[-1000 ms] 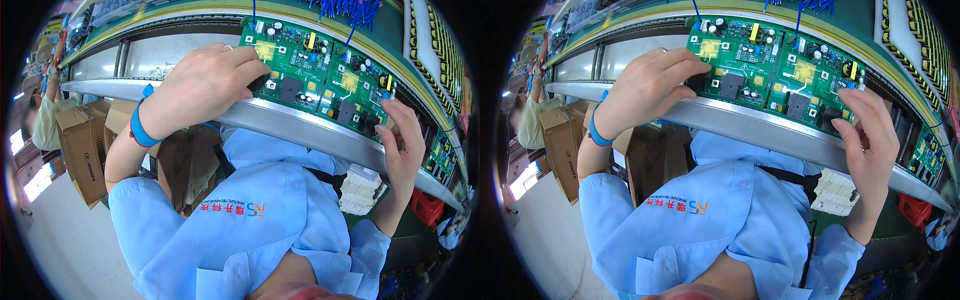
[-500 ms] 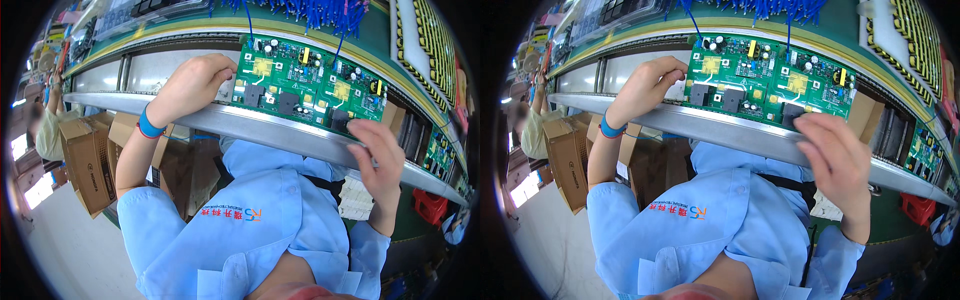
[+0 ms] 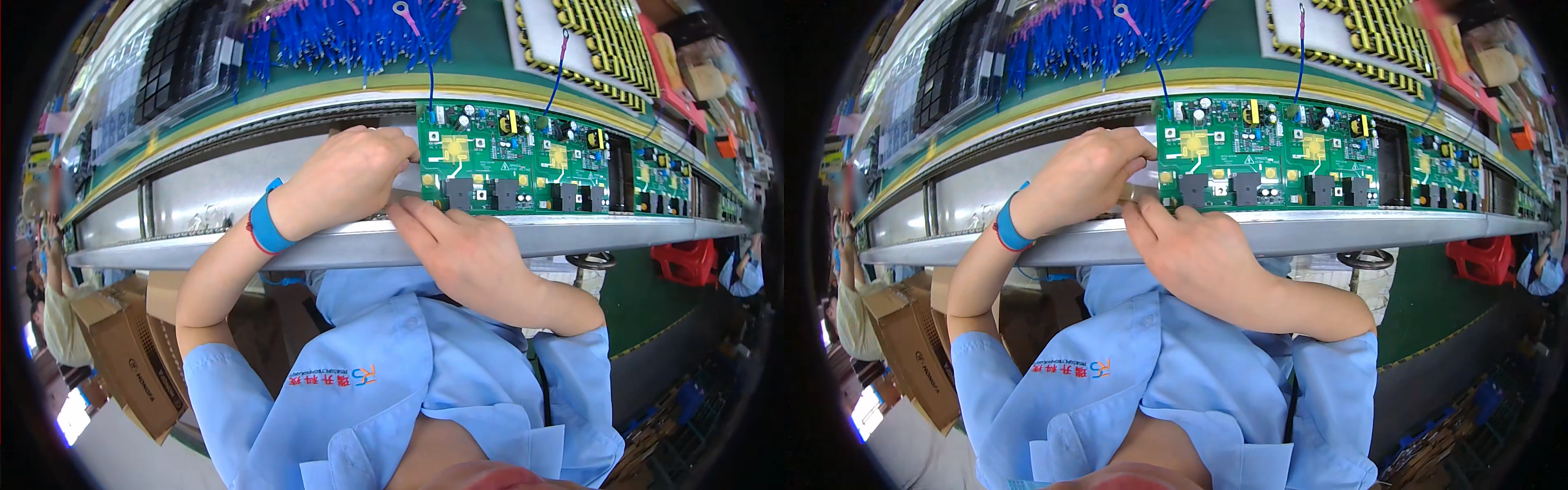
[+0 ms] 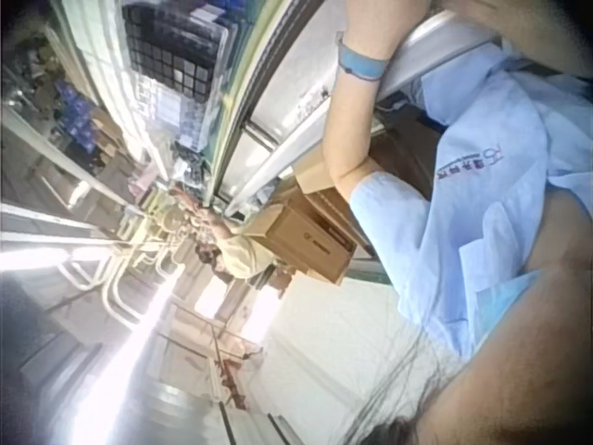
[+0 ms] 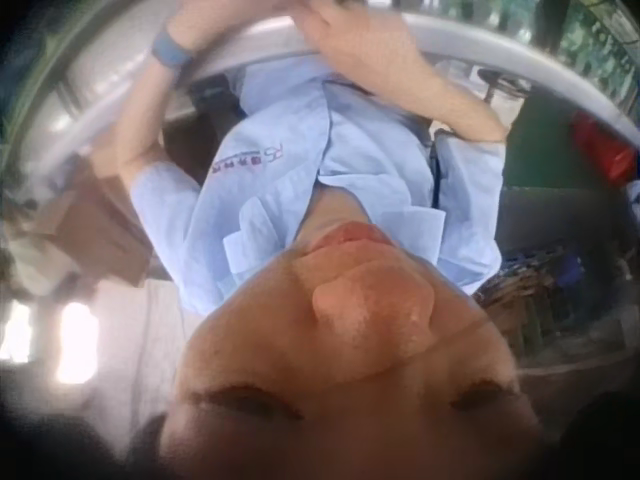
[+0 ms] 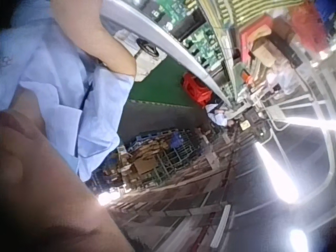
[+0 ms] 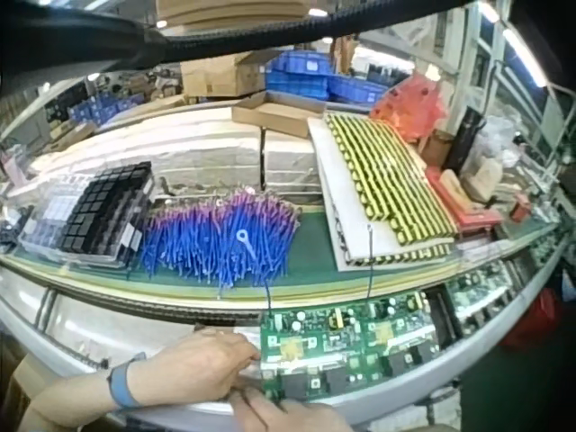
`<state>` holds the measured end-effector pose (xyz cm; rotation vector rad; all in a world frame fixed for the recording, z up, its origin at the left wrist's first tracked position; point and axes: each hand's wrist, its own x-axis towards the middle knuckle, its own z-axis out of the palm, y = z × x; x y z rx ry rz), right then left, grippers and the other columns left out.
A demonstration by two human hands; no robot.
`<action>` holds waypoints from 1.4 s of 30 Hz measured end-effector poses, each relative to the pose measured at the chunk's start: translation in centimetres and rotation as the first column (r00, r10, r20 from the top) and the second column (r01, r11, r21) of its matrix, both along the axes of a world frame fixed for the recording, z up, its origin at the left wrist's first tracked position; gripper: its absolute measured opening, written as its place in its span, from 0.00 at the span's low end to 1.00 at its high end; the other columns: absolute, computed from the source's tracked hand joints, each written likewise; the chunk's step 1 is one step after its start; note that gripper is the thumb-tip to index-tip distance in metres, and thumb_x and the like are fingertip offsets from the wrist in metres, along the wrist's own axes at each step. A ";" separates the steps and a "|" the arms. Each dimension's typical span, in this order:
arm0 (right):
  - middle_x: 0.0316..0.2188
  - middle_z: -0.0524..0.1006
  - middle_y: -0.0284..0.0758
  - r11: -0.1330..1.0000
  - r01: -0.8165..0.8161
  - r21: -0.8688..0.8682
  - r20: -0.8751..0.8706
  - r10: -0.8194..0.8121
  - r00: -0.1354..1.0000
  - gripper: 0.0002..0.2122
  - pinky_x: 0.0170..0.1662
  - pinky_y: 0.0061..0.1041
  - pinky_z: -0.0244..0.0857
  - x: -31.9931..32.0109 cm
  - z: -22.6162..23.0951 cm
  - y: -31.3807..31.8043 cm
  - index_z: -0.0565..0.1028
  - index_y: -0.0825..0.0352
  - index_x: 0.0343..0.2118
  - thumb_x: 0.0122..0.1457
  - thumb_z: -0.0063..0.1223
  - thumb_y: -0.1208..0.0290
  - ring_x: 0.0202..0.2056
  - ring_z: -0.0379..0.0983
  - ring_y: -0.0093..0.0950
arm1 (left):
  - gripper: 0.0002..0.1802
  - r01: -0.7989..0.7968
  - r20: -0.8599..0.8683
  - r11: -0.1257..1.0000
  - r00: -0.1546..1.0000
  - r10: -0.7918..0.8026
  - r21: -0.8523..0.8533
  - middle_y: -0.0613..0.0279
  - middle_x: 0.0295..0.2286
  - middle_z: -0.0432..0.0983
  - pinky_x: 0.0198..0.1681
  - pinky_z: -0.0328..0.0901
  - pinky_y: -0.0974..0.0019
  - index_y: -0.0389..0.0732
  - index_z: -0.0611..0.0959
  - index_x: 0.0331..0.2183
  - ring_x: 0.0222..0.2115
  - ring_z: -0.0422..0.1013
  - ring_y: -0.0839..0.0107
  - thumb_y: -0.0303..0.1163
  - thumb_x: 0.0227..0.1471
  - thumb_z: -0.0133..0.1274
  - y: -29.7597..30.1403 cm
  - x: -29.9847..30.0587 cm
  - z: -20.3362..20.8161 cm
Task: Insert components into a printed circuit board on an electronics assembly line.
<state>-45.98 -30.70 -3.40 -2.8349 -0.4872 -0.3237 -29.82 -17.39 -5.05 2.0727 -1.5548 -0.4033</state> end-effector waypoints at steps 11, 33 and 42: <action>0.27 0.71 0.31 0.952 0.294 -0.090 -0.124 -0.303 0.945 0.18 0.19 0.25 0.64 -1.8 -0.1 -2.1 0.73 0.67 0.44 0.47 0.51 0.76 0.17 0.72 0.24 | 0.13 0.069 -0.088 0.998 0.994 -0.067 0.010 0.51 0.34 0.75 0.42 0.66 0.56 0.37 0.79 0.40 0.38 0.71 0.52 0.22 0.48 0.55 -1.0 -0.4 -0.7; 0.27 0.75 0.31 0.860 0.501 -0.102 -0.175 -0.511 0.842 0.11 0.20 0.31 0.65 -3.3 -0.3 -6.3 0.74 0.62 0.37 0.50 0.49 0.77 0.20 0.75 0.32 | 0.12 0.128 -0.128 0.981 0.986 -0.110 0.147 0.51 0.36 0.77 0.41 0.68 0.56 0.37 0.80 0.40 0.38 0.73 0.50 0.25 0.49 0.56 -0.8 -0.9 0.0; 0.28 0.79 0.32 0.797 0.599 -0.073 -0.112 -0.604 0.789 0.13 0.23 0.31 0.68 -4.9 -1.1 -9.2 0.77 0.61 0.37 0.49 0.47 0.80 0.24 0.77 0.33 | 0.12 0.160 -0.148 0.976 0.979 -0.138 0.147 0.51 0.36 0.76 0.41 0.68 0.55 0.37 0.81 0.39 0.37 0.74 0.50 0.27 0.51 0.55 -1.0 -1.3 0.0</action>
